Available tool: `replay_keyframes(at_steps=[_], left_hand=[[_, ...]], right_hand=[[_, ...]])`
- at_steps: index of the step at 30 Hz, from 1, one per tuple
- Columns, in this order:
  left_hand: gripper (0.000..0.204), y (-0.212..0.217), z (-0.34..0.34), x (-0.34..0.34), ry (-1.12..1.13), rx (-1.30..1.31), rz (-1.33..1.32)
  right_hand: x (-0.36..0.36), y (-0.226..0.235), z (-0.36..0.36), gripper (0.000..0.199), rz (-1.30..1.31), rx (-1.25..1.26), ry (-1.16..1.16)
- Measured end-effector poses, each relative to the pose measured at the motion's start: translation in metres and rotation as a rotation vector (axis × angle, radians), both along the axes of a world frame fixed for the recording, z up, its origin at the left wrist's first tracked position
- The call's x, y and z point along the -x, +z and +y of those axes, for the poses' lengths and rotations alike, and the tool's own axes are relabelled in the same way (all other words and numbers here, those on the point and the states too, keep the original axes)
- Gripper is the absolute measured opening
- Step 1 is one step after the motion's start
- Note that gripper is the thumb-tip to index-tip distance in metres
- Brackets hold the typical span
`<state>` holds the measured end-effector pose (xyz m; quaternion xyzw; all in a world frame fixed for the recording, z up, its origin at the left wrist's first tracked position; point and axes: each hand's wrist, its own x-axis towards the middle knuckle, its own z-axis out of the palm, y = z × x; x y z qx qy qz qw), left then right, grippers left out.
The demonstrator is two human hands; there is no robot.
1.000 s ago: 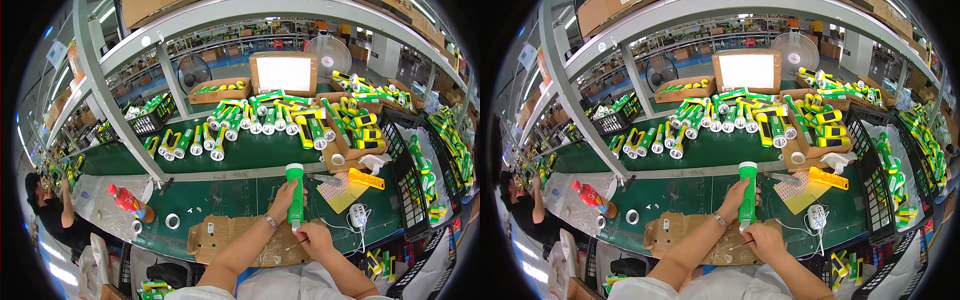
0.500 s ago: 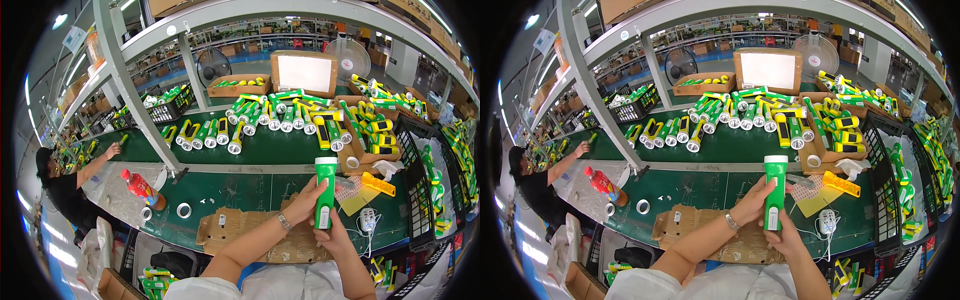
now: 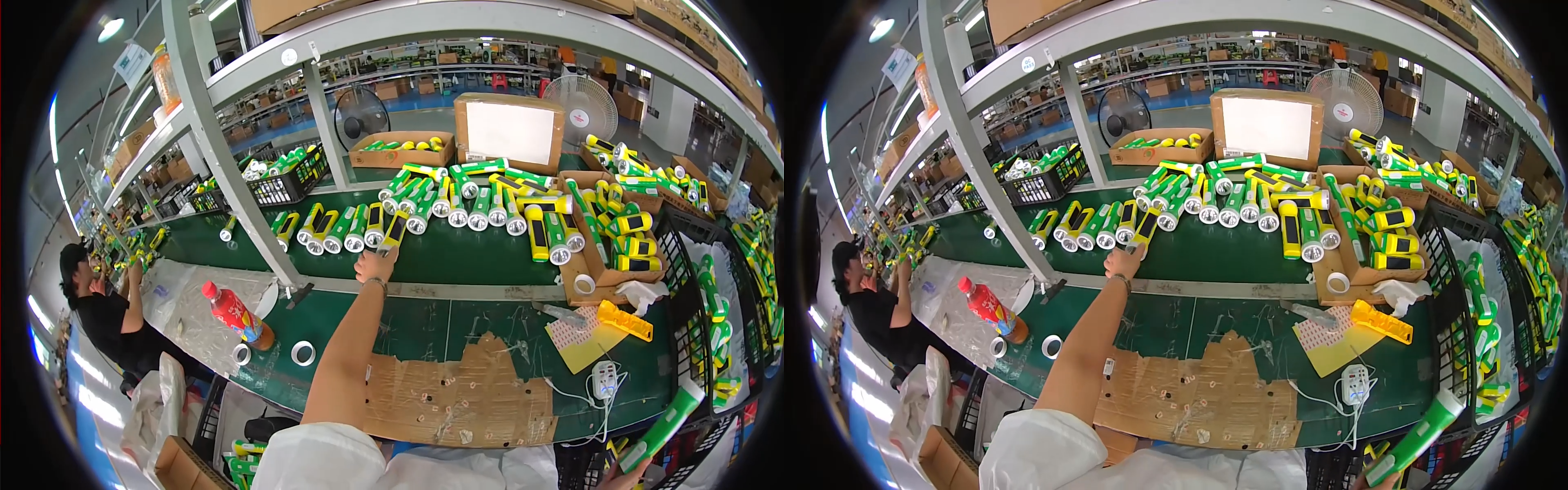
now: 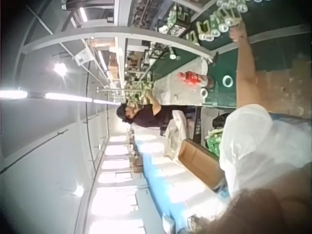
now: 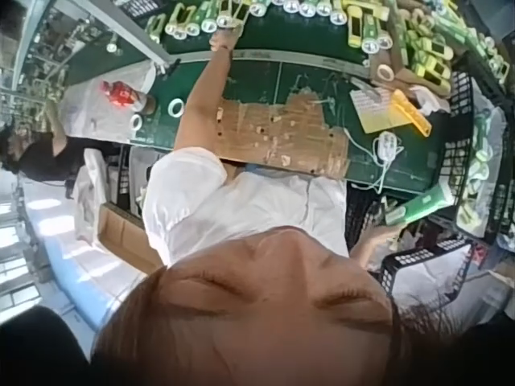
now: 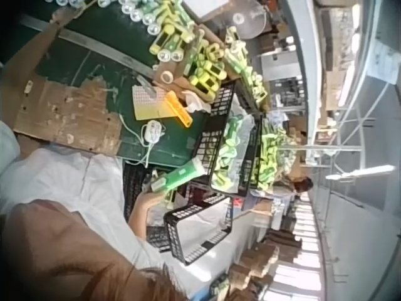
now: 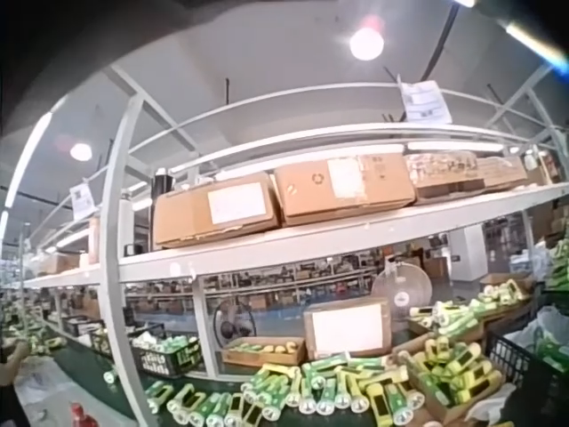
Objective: Apply circular labels to the base of flashlights on an assembly line.
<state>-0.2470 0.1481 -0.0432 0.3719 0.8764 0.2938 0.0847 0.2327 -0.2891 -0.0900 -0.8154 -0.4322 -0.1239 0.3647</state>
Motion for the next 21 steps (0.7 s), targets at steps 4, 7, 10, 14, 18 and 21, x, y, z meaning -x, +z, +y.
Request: replay_keyframes(at_steps=[4,7,10,14,18,21], left_hand=[[0.074,-0.017,0.004,0.002,-0.080,-0.005,0.142],[0.067,-0.011,-0.003,-0.020,-0.106,-0.226,0.100],[0.059,0.002,-0.018,-0.048,-0.347,-0.731,0.288],[0.057,0.036,-0.056,-0.089,-0.568,-0.825,0.334],[0.059,0.058,-0.099,-0.113,-0.750,-0.867,0.254],[0.060,0.070,-0.114,-0.122,-0.913,-0.897,0.055]], right_hand=[[-0.022,-0.039,-0.024,0.049,0.337,-0.184,-0.127],[-0.059,-0.075,-0.028,0.045,0.581,-0.326,-0.228],[-0.094,-0.115,-0.025,0.042,0.838,-0.467,-0.325],[-0.131,-0.151,-0.027,0.038,1.169,-0.664,-0.471],[-0.104,-0.087,-0.016,0.038,1.500,-0.649,-0.631],[-0.119,-0.094,-0.002,0.038,1.047,-0.747,-0.481]])
